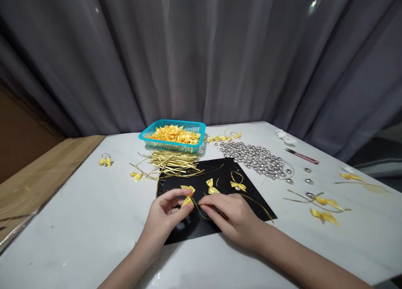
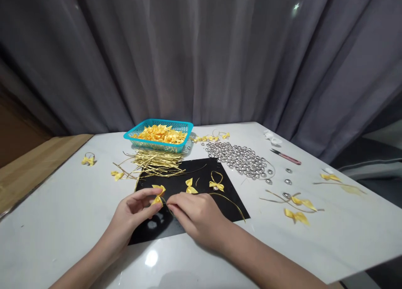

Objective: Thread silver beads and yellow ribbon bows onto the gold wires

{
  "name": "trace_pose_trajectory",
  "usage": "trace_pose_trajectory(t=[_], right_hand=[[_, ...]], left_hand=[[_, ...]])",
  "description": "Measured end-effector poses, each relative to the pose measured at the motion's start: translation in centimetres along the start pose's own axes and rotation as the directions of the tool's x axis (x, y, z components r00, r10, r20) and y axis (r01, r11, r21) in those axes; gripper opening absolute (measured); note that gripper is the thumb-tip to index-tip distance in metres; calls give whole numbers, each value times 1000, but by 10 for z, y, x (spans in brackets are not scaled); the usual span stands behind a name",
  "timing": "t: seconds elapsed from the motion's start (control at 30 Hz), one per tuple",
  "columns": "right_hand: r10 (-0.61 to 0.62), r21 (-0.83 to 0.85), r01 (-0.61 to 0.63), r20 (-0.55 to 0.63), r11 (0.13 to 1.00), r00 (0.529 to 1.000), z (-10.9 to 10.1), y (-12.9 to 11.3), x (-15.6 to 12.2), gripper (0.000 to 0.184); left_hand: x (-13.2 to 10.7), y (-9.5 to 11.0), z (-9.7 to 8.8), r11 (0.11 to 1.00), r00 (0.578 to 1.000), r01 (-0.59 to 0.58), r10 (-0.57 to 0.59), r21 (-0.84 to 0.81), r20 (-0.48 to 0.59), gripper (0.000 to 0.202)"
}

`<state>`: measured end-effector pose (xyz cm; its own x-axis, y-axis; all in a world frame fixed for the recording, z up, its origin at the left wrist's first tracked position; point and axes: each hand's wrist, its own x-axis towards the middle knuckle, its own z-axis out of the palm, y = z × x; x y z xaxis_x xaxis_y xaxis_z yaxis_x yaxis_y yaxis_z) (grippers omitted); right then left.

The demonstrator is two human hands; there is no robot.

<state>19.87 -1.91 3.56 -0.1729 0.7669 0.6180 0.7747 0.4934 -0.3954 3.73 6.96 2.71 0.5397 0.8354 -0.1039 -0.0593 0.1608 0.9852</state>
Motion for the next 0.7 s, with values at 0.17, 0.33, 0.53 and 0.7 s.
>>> trace_pose_trajectory(t=[0.17, 0.33, 0.53, 0.7], right_hand=[[-3, -28, 2, -1, 1000, 1000, 1, -1, 0, 11], [2, -42, -3, -39, 999, 999, 2, 0, 1, 13], [69, -80, -73, -48, 994, 996, 7, 6, 2, 16], [292, -225, -269, 76, 937, 953, 16, 4, 4, 18]], left_hand=[[2, -2, -2, 1000, 1000, 28, -28, -3, 5, 30], [3, 3, 1, 994, 995, 100, -99, 38, -22, 39], [9, -12, -9, 985, 996, 50, -37, 162, -84, 52], [9, -30, -26, 927, 996, -26, 57, 374, -73, 65]])
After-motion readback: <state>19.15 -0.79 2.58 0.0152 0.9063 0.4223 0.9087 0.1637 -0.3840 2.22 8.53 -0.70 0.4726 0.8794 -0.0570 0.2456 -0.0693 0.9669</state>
